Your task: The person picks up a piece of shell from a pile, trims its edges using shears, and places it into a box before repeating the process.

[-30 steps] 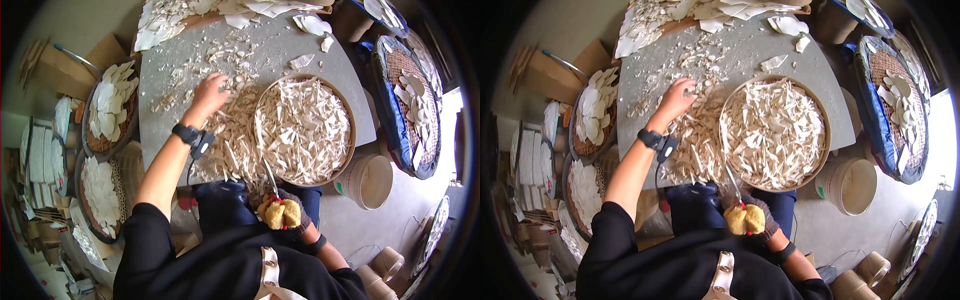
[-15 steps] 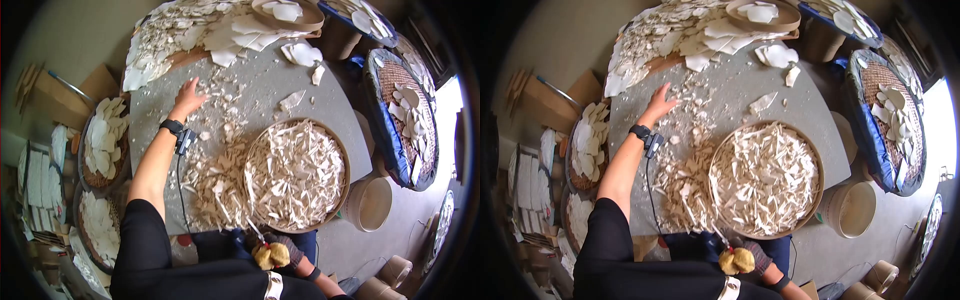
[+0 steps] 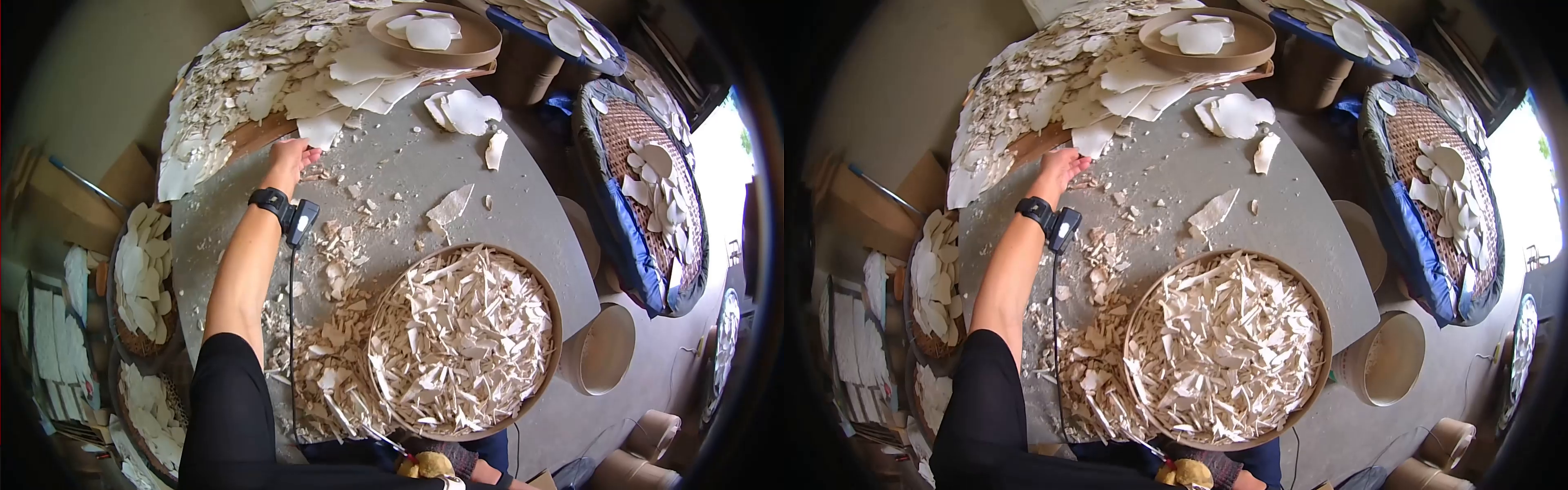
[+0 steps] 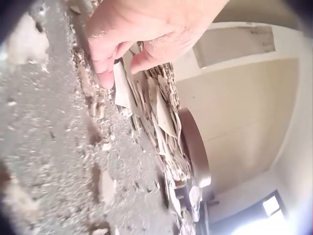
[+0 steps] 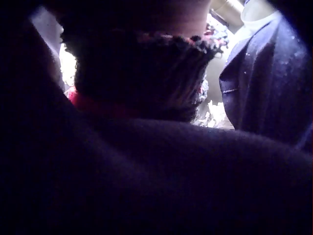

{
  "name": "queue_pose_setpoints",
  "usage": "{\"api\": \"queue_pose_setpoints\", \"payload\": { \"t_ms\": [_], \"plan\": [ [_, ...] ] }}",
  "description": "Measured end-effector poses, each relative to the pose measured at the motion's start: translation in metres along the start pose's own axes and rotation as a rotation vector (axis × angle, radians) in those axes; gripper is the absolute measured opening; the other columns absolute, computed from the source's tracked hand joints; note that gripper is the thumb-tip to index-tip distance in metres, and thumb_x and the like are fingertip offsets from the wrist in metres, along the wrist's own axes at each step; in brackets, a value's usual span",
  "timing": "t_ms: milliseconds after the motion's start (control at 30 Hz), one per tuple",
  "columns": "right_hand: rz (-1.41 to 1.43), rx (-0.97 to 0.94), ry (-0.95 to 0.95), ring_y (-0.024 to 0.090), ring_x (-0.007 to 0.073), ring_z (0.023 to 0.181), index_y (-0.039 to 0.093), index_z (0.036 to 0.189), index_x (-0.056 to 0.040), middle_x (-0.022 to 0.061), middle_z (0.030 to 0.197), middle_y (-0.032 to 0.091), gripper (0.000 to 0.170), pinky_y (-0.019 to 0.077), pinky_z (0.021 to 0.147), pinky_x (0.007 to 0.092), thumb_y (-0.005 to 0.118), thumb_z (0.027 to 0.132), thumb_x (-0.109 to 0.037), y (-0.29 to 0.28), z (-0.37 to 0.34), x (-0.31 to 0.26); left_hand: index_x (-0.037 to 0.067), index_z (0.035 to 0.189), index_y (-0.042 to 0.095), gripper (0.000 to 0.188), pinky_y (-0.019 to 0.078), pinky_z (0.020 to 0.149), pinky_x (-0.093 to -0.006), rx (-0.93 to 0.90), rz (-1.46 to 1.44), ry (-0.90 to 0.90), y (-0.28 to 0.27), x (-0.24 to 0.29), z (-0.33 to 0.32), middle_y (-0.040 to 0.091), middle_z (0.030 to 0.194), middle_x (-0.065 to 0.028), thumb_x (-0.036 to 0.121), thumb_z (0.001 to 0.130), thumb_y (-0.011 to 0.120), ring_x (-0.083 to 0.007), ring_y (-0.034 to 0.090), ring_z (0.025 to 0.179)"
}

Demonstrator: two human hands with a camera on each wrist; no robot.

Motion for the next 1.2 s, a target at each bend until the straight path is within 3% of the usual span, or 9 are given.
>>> {"api": "queue_pose_setpoints", "payload": {
  "t_ms": [333,667,800,833,900,933,1000,1133,1200],
  "plan": [
    [-0.04,-0.014,0.023,0.051,0.0227,0.111,0.045,0.126,-0.0017,0.0134,0.123,0.051,0.042,0.0379,0.095,0.0317,0.051,0.086,-0.014,0.009,0.008,0.02,-0.003,0.089,0.057,0.017,0.0518,0.048,-0.0247,-0.098,-0.002,-0.058,0.0,-0.015,0.013,0.063,0.074,-0.0128,0.011,0.08,0.062,-0.0194,0.063,0.057],
    [-0.356,0.017,-0.278,0.047,0.0256,0.116,0.042,0.128,-0.0003,0.0159,0.127,0.047,0.044,0.0361,0.098,0.0334,0.047,0.086,-0.01,0.001,-0.002,-0.084,-0.001,0.092,0.053,0.009,0.0445,0.059,-0.0194,-0.1,0.364,0.366,-0.1,0.046,-0.221,0.062,0.081,-0.0044,0.007,0.087,0.053,-0.0064,0.057,0.068],
    [0.09,0.051,-0.112,0.06,0.0205,0.087,0.056,0.105,-0.0041,0.0111,0.097,0.061,0.027,0.0484,0.075,0.0296,0.055,0.083,-0.021,0.004,-0.016,-0.049,0.0,0.105,0.05,0.017,0.0462,0.066,-0.0206,-0.024,0.103,0.244,-0.113,0.036,-0.32,0.062,0.091,-0.006,0.007,0.089,0.051,-0.0082,0.059,0.077],
    [0.646,0.101,0.013,0.059,0.0172,0.084,0.057,0.099,-0.0057,0.0086,0.093,0.06,0.018,0.0482,0.073,0.0282,0.053,0.084,-0.016,0.015,-0.015,0.012,0.0,0.106,0.05,0.019,0.047,0.068,-0.021,-0.033,0.02,0.209,-0.107,0.032,-0.343,0.062,0.093,-0.0061,0.007,0.089,0.051,-0.009,0.059,0.079],
    [0.632,0.14,0.047,0.057,0.014,0.081,0.056,0.1,-0.004,0.0064,0.092,0.058,0.015,0.0479,0.071,0.027,0.052,0.087,-0.01,0.008,-0.015,-0.005,0.002,0.116,0.049,0.028,0.0451,0.084,-0.0274,-0.113,-0.098,0.118,-0.101,0.014,-0.379,0.058,0.11,-0.0071,0.005,0.088,0.049,-0.0132,0.056,0.099],
    [-0.098,0.198,-0.238,0.056,0.0133,0.08,0.055,0.102,-0.0029,0.0069,0.094,0.057,0.016,0.0478,0.07,0.0268,0.052,0.087,-0.009,-0.001,-0.03,-0.06,0.002,0.117,0.049,0.028,0.0446,0.086,-0.0284,-0.136,-0.154,0.118,-0.092,0.011,-0.394,0.057,0.111,-0.0069,0.004,0.088,0.049,-0.0138,0.056,0.101],
    [0.774,0.152,-0.092,0.057,0.0144,0.086,0.056,0.102,-0.0025,0.0073,0.097,0.058,0.017,0.0483,0.075,0.0281,0.051,0.087,-0.006,0.004,-0.03,-0.019,0.004,0.118,0.048,0.029,0.0436,0.089,-0.0303,-0.179,-0.257,0.098,-0.071,0.001,-0.426,0.056,0.114,-0.0063,0.004,0.088,0.049,-0.0148,0.054,0.105],
    [0.661,0.255,-0.231,0.061,0.0227,0.092,0.055,0.108,-0.0003,0.0106,0.101,0.061,0.023,0.0496,0.084,0.0363,0.05,0.086,-0.004,-0.015,-0.055,-0.049,0.001,0.099,0.06,0.018,0.0397,0.094,-0.0299,-0.16,0.146,0.529,-0.05,0.014,-0.465,0.056,0.116,-0.0075,-0.002,0.087,0.047,-0.0165,0.053,0.107],
    [1.12,0.161,-0.335,0.06,0.0263,0.096,0.051,0.111,0.001,0.0129,0.103,0.06,0.025,0.0485,0.087,0.0398,0.044,0.089,-0.007,-0.014,-0.058,-0.035,0.001,0.089,0.063,0.023,0.0424,0.087,-0.0274,-0.172,0.316,0.594,-0.034,0.017,-0.479,0.06,0.106,-0.0059,-0.007,0.086,0.042,-0.0143,0.057,0.097]
  ]
}}
Point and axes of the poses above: each hand's wrist, its own z-axis towards the middle knuckle, its own y-axis out of the palm, x = y × z, the point moved 10 cm from there along z, towards the middle knuckle
